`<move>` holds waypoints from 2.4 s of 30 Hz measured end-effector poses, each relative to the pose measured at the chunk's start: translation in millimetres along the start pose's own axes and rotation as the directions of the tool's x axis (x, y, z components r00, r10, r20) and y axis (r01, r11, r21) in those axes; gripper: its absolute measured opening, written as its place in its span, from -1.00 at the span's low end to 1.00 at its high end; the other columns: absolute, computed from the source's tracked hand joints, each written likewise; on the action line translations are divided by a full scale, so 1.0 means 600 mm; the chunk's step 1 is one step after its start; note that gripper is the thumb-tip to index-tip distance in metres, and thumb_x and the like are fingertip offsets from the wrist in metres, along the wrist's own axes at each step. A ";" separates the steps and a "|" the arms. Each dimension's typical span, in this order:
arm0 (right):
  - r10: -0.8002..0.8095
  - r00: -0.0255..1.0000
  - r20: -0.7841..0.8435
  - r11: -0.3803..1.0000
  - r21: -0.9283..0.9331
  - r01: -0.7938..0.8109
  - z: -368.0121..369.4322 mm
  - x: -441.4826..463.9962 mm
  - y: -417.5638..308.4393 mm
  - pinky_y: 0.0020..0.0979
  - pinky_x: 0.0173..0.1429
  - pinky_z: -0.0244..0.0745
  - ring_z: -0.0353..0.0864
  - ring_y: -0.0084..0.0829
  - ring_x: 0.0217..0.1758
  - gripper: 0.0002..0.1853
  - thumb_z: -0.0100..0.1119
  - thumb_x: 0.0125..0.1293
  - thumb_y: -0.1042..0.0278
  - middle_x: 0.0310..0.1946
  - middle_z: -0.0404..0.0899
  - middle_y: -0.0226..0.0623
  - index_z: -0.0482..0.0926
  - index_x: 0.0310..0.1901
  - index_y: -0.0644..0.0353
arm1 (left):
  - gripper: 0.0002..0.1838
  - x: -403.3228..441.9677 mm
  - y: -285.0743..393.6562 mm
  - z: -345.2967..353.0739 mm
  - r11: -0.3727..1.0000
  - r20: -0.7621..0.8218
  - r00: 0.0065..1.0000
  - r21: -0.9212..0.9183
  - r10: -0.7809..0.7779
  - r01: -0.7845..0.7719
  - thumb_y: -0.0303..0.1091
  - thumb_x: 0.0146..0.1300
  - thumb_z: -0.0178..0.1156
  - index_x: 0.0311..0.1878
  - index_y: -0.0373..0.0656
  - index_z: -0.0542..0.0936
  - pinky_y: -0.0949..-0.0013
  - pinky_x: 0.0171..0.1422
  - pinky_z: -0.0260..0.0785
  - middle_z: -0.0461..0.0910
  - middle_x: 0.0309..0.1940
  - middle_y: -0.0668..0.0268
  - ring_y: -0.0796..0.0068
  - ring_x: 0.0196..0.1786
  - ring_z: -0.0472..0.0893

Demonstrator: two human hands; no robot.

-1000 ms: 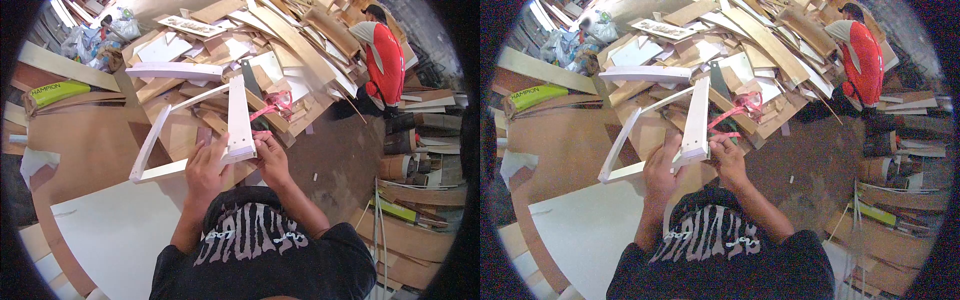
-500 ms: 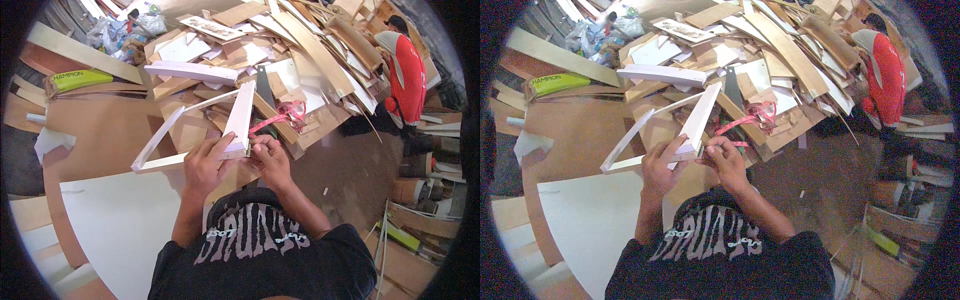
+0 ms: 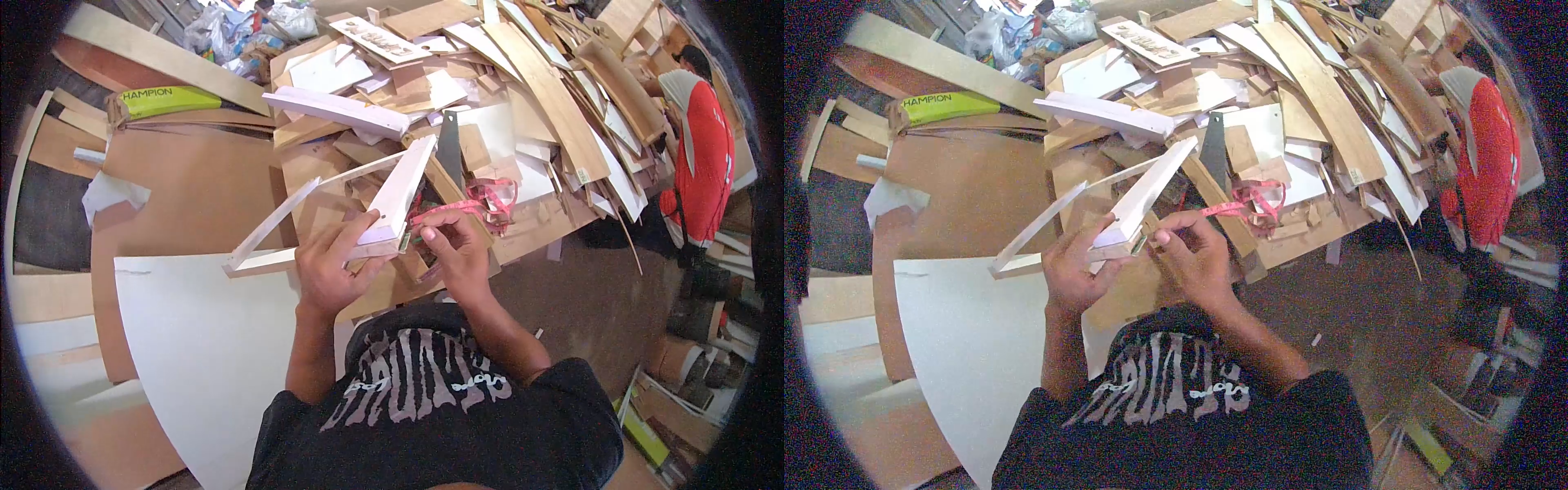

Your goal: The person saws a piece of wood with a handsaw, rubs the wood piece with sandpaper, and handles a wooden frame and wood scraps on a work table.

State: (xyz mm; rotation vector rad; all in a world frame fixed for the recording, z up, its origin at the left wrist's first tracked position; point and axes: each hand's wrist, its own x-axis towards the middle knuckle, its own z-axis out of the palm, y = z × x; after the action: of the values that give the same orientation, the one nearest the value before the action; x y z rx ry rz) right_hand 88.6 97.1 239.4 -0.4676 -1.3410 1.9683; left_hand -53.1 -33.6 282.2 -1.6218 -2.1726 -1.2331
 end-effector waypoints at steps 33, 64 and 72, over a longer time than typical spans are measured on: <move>0.102 0.956 0.274 0.857 -0.512 0.055 0.069 0.115 -0.114 -0.50 -0.13 0.59 0.67 -0.58 -0.24 -0.89 0.35 0.29 0.56 -0.29 0.69 -0.30 0.63 -0.19 0.33 | -0.32 -0.007 -0.032 -0.005 0.997 -0.084 0.995 -0.049 0.059 -0.064 -0.34 -0.26 0.57 0.10 -0.09 0.69 0.30 -0.16 0.58 0.69 -0.19 0.27 0.31 -0.24 0.71; 0.407 0.834 0.373 0.650 -0.760 0.023 0.098 0.140 -0.149 -0.66 -0.38 0.34 0.46 -0.75 -0.38 -0.87 0.40 0.29 0.46 -0.34 0.60 -0.48 0.67 -0.18 0.26 | -0.40 0.010 -0.054 -0.023 0.993 -0.089 0.993 -0.081 0.079 -0.086 -0.25 -0.17 0.55 0.06 -0.08 0.70 0.31 -0.29 0.51 0.65 -0.25 0.35 0.39 -0.36 0.67; 0.290 0.842 0.455 0.575 -0.786 0.227 0.110 0.138 -0.156 -0.65 -0.32 0.30 0.43 -0.72 -0.33 -0.87 0.45 0.19 0.49 -0.21 0.55 -0.39 0.69 -0.25 0.28 | -0.46 0.016 -0.052 -0.026 0.995 -0.126 0.989 -0.057 0.074 -0.081 -0.23 -0.16 0.55 0.00 -0.09 0.72 0.33 -0.30 0.49 0.64 -0.28 0.35 0.40 -0.38 0.67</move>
State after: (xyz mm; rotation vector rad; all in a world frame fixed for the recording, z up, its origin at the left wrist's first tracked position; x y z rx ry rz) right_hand 21.7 133.3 358.7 -0.3327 -2.6786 1.3948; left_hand -88.5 -39.6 281.5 -1.5911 -1.9980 -1.3521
